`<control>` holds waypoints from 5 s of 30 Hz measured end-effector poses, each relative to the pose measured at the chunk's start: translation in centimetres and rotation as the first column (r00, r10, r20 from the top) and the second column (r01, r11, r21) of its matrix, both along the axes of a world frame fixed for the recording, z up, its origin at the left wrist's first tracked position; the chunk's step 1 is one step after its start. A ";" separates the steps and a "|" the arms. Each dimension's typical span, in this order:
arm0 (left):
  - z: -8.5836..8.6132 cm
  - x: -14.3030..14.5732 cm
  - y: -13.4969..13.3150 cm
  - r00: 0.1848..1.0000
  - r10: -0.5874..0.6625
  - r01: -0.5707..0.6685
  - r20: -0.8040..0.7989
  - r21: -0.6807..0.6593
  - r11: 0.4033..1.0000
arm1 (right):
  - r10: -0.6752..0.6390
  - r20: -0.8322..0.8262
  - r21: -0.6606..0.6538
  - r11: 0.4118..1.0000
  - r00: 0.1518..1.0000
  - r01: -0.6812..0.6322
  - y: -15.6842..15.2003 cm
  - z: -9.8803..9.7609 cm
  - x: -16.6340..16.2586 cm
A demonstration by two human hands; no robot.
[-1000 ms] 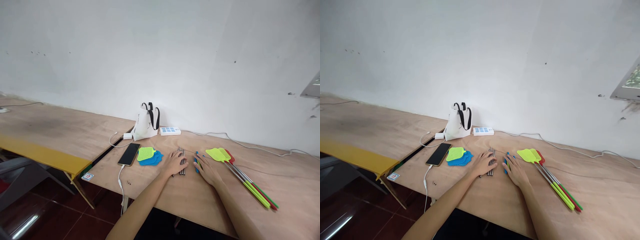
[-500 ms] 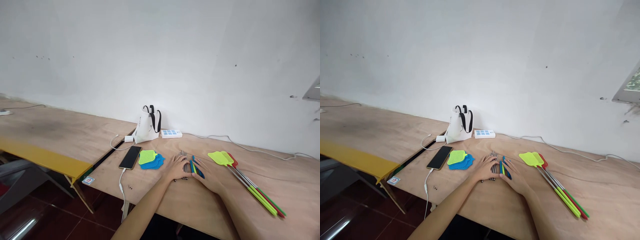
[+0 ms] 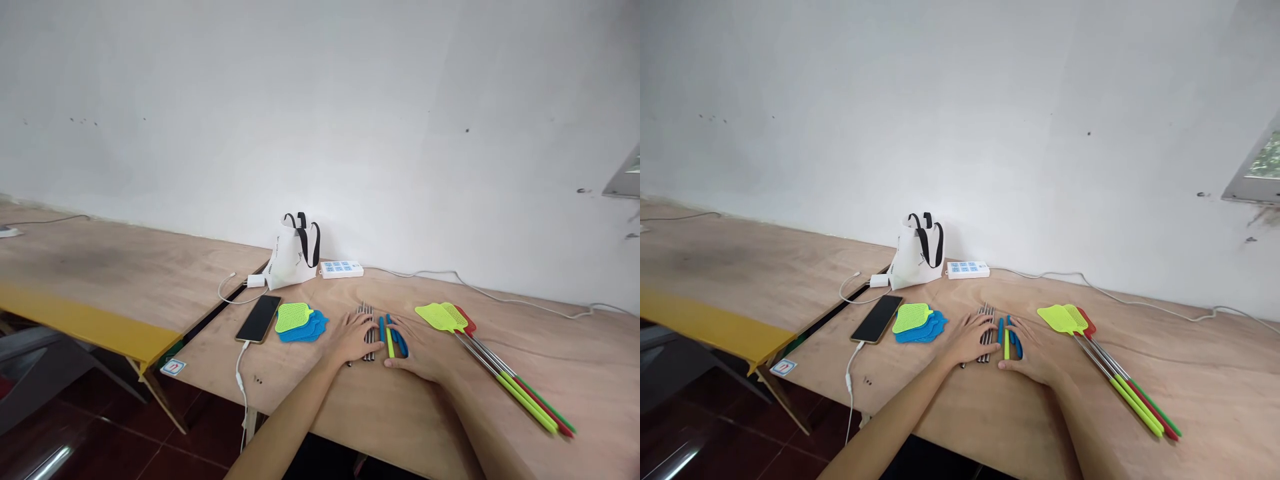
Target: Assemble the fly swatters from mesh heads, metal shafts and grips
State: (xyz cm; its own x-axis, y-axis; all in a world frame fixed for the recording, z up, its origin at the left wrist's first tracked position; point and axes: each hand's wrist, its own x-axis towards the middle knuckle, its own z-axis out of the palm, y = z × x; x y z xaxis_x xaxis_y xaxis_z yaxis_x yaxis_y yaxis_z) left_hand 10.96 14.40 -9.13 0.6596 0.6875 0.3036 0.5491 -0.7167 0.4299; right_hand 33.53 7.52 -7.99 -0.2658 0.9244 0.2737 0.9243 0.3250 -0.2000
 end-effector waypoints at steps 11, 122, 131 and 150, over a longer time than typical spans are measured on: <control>0.5 -0.4 -0.2 0.999 -0.037 0.038 -0.020 0.029 0.999 | 0.069 -0.129 -0.105 0.991 0.989 -0.083 2.3 1.4 0.4; 1.0 0.9 6.3 0.993 0.105 -0.108 0.053 0.045 0.993 | 0.203 0.046 -0.160 0.968 0.978 -0.193 3.3 -1.2 -2.6; 0.8 0.8 6.3 0.994 0.102 -0.102 0.041 0.013 0.995 | 0.231 0.052 -0.089 0.970 0.972 -0.226 2.0 -0.5 -3.7; 1.0 0.6 6.3 0.995 0.016 -0.016 0.095 0.004 1.000 | 0.104 0.031 0.065 0.992 0.994 -0.106 0.0 0.1 -6.9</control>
State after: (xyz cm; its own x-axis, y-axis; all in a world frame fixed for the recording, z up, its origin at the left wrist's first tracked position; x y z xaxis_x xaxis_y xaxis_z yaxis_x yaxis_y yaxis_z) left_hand 11.59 20.70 -8.15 0.6167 0.6961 0.3676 0.5176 -0.7103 0.4770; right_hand 26.65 7.54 -7.90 -0.3684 0.8710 0.3251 0.8894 0.4320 -0.1495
